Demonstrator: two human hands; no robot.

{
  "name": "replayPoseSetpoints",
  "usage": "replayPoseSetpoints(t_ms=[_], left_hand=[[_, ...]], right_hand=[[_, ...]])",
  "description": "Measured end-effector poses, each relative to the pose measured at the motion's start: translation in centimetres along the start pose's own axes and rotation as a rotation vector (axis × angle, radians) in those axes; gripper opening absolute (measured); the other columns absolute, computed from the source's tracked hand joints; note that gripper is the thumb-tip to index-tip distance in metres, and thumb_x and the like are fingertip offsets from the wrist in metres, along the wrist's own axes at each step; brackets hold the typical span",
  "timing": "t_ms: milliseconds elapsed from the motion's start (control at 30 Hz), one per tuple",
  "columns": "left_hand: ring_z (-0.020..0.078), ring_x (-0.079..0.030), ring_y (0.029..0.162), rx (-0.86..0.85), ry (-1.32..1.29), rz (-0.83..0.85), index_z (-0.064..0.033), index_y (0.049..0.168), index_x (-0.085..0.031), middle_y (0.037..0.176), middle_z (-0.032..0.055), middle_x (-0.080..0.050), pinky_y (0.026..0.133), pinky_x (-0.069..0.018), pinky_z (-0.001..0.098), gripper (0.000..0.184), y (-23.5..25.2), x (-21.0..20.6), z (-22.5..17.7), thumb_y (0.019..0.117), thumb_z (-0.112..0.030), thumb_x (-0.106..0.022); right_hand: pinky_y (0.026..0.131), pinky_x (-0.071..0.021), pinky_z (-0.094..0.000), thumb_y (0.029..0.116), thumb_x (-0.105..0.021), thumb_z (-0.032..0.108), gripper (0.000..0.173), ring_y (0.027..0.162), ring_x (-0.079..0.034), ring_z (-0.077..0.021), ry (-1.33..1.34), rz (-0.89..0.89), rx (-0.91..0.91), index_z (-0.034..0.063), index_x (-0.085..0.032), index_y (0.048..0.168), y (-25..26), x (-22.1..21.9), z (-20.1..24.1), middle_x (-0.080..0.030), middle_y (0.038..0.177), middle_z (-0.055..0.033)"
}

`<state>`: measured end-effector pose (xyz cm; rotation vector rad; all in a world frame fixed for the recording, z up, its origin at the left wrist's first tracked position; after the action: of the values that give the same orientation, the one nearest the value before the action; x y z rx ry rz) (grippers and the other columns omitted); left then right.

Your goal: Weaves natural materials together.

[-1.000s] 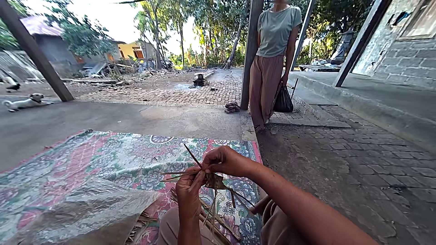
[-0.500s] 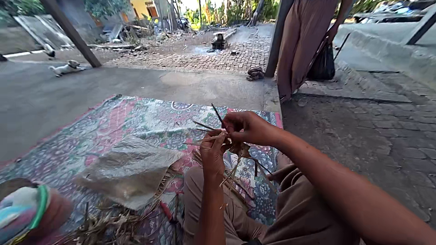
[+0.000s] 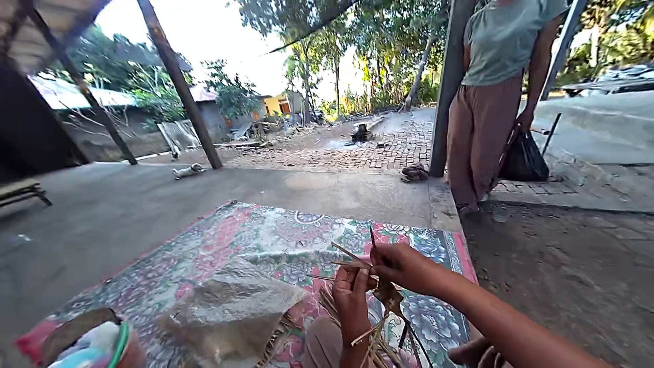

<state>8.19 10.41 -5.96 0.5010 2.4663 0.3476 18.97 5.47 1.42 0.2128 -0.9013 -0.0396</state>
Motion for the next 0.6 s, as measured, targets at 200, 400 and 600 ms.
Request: replayPoseSetpoints(t_ms=[200,400,600], left_hand=[[0.013,-0.072,0.071,-0.14,0.095,0.055,0.0067,0.105,-0.063,0.084,0.0083,-0.075,0.068,-0.0618,0.0268,0.013,-0.1,0.0,-0.6,0.0947,0.005,-0.056],[0.015,-0.072,0.072,0.142,-0.224,0.13,-0.0029,0.102,-0.069,0.091,0.0106,-0.074,0.063,-0.0612,0.0289,0.018,0.6,0.4,1.4,0.1017,-0.005,-0.052],[0.0085,-0.072,0.076,0.19,-0.299,0.244,-0.0105,0.103,-0.071,0.092,0.0031,-0.075,0.06,-0.0593,0.0249,0.015,-0.6,-1.6,1.3,0.1018,-0.011,-0.057]], right_hand=[[0.072,-0.0502,-0.0432,0.1011,-0.059,0.017,0.019,0.073,-0.059,-0.0205,-0.017,0.02,-0.102,0.0014,-0.069,0.108,0.0,-0.2,-0.8,-0.063,0.081,-0.0095],[0.07,-0.0494,-0.0183,0.1011,-0.063,0.012,0.011,0.071,-0.057,0.0006,0.404,0.093,0.096,0.0011,-0.066,0.102,-0.6,0.3,0.3,-0.062,0.08,0.0033],[0.072,-0.0506,-0.0165,0.0993,-0.065,0.01,0.009,0.076,-0.059,0.0031,0.438,0.27,0.145,0.0017,-0.069,0.098,-1.8,-0.3,1.9,-0.066,0.088,0.0045]])
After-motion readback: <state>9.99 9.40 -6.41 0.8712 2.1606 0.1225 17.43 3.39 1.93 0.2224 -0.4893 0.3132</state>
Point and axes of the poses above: each hand's wrist, its own y-axis towards the middle knuckle, its own x-axis out of the back of the hand, z = x × y, the point moved 9 cm from there along y, towards the middle knuckle
